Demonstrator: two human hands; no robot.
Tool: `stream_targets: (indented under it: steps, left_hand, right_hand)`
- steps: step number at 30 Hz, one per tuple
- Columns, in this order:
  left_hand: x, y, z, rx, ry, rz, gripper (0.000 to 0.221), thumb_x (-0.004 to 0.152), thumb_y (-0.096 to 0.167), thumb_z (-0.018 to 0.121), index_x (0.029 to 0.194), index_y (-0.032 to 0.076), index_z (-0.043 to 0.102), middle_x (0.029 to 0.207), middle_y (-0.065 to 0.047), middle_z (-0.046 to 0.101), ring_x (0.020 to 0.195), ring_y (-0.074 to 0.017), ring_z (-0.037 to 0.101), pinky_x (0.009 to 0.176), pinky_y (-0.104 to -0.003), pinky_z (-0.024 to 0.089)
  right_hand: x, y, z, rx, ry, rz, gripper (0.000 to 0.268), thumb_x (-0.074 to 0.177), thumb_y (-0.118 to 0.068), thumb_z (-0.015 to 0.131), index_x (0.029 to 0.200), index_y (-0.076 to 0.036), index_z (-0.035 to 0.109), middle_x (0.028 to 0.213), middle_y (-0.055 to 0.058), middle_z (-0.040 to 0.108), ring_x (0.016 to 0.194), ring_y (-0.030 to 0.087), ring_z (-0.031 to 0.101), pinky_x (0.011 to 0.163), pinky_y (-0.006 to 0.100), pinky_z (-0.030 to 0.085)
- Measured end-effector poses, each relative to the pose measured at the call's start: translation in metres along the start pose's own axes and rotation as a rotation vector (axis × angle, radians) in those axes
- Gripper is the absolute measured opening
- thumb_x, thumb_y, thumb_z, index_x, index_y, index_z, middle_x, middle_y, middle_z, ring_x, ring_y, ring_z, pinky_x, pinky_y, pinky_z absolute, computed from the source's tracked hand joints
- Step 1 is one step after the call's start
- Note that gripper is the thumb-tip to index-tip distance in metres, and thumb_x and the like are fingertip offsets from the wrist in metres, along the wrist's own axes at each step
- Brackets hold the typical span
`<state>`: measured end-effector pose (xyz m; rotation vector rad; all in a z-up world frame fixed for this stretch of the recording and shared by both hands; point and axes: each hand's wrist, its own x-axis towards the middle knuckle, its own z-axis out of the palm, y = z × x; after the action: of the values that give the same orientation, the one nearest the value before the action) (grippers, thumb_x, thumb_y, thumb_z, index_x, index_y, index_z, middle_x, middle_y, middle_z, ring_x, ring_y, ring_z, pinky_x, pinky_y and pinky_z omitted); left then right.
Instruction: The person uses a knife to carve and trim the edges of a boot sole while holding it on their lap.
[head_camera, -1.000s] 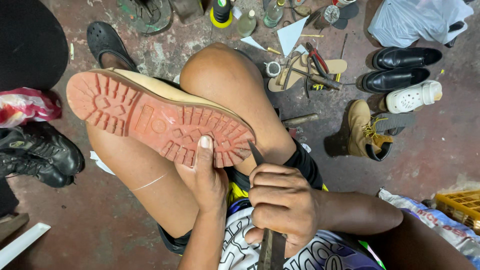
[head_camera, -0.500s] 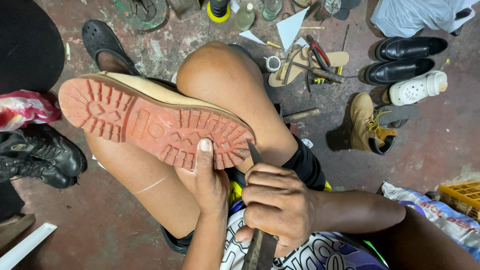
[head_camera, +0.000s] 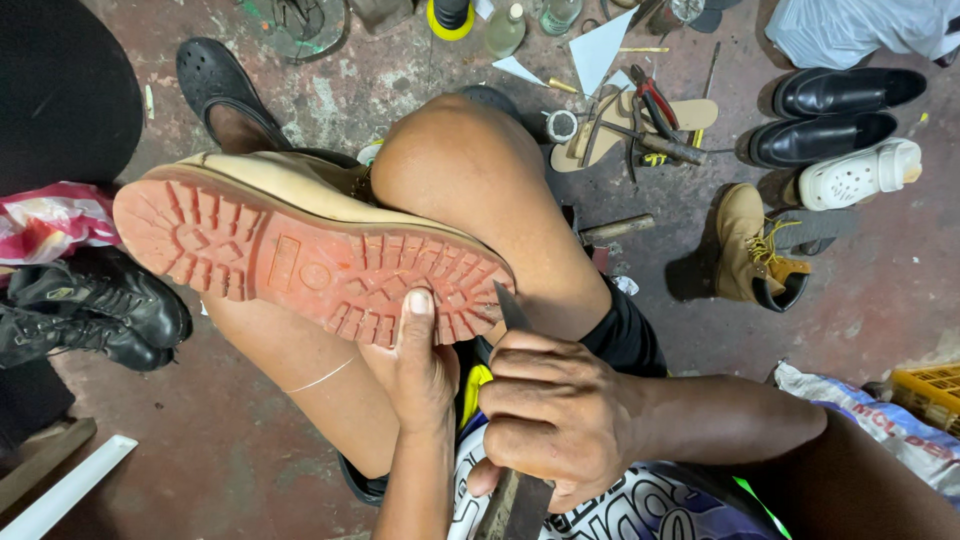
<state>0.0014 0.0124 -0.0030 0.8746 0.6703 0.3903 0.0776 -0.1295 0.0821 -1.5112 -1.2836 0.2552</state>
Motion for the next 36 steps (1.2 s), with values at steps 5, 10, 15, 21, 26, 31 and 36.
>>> stream_targets:
  steps: [5,10,15,21,26,31,36]
  left_hand:
    - [0.000,0.002,-0.002,-0.007,0.006,-0.021,0.065,0.095,0.008,0.067,0.151,-0.004,0.037,0.141,-0.015,0.053,0.129,-0.0239,0.054,0.114,-0.040,0.045]
    - [0.002,0.003,-0.001,-0.015,-0.004,-0.031,0.062,0.097,0.007,0.066,0.151,-0.005,0.037,0.140,-0.016,0.053,0.127,-0.0235,0.054,0.113,-0.040,0.045]
    - [0.002,0.007,0.006,-0.019,0.008,-0.054,0.060,0.098,0.006,0.065,0.150,-0.005,0.038,0.138,-0.017,0.055,0.123,-0.0231,0.056,0.109,-0.039,0.047]
    - [-0.004,0.010,0.019,-0.013,0.041,-0.027,0.062,0.098,0.009,0.066,0.151,-0.005,0.037,0.137,-0.016,0.056,0.121,-0.0224,0.057,0.106,-0.039,0.049]
    - [-0.008,0.004,0.017,-0.062,0.010,0.005,0.063,0.098,0.009,0.067,0.152,-0.006,0.037,0.139,-0.017,0.055,0.124,-0.0234,0.056,0.109,-0.040,0.048]
    - [-0.008,-0.007,0.009,-0.063,-0.018,0.073,0.066,0.097,0.007,0.067,0.153,-0.004,0.035,0.144,-0.015,0.053,0.131,-0.0221,0.055,0.116,-0.039,0.045]
    - [-0.003,-0.015,0.004,-0.017,0.022,0.078,0.061,0.096,0.002,0.066,0.149,-0.011,0.041,0.140,-0.019,0.057,0.127,-0.0251,0.057,0.113,-0.041,0.046]
  right_hand:
    - [0.004,0.003,0.001,-0.012,0.007,-0.035,0.045,0.097,-0.026,0.081,0.075,-0.006,0.047,0.078,0.007,0.044,0.070,0.026,0.051,0.070,0.041,0.041]
    - [0.008,0.009,0.002,-0.022,0.027,-0.062,0.044,0.101,-0.026,0.079,0.077,-0.006,0.048,0.080,0.007,0.044,0.072,0.025,0.050,0.073,0.041,0.043]
    - [0.007,0.013,0.012,-0.126,0.009,-0.109,0.039,0.102,-0.027,0.077,0.079,-0.007,0.052,0.081,0.006,0.046,0.074,0.024,0.048,0.074,0.039,0.040]
    - [0.006,0.009,0.015,-0.226,-0.025,-0.113,0.035,0.102,-0.029,0.077,0.084,-0.006,0.057,0.081,0.005,0.044,0.077,0.024,0.049,0.073,0.037,0.039]
    - [0.005,-0.002,0.009,-0.198,-0.072,-0.061,0.035,0.102,-0.027,0.076,0.082,-0.007,0.055,0.082,0.005,0.046,0.078,0.024,0.051,0.076,0.039,0.043]
    - [-0.015,-0.010,-0.003,-0.031,-0.031,0.034,0.033,0.101,-0.027,0.073,0.084,-0.005,0.054,0.085,0.008,0.049,0.080,0.026,0.052,0.080,0.043,0.046]
    - [-0.026,0.000,-0.015,0.341,0.299,0.208,0.040,0.106,-0.037,0.064,0.079,-0.010,0.051,0.073,0.002,0.045,0.069,0.019,0.047,0.075,0.040,0.046]
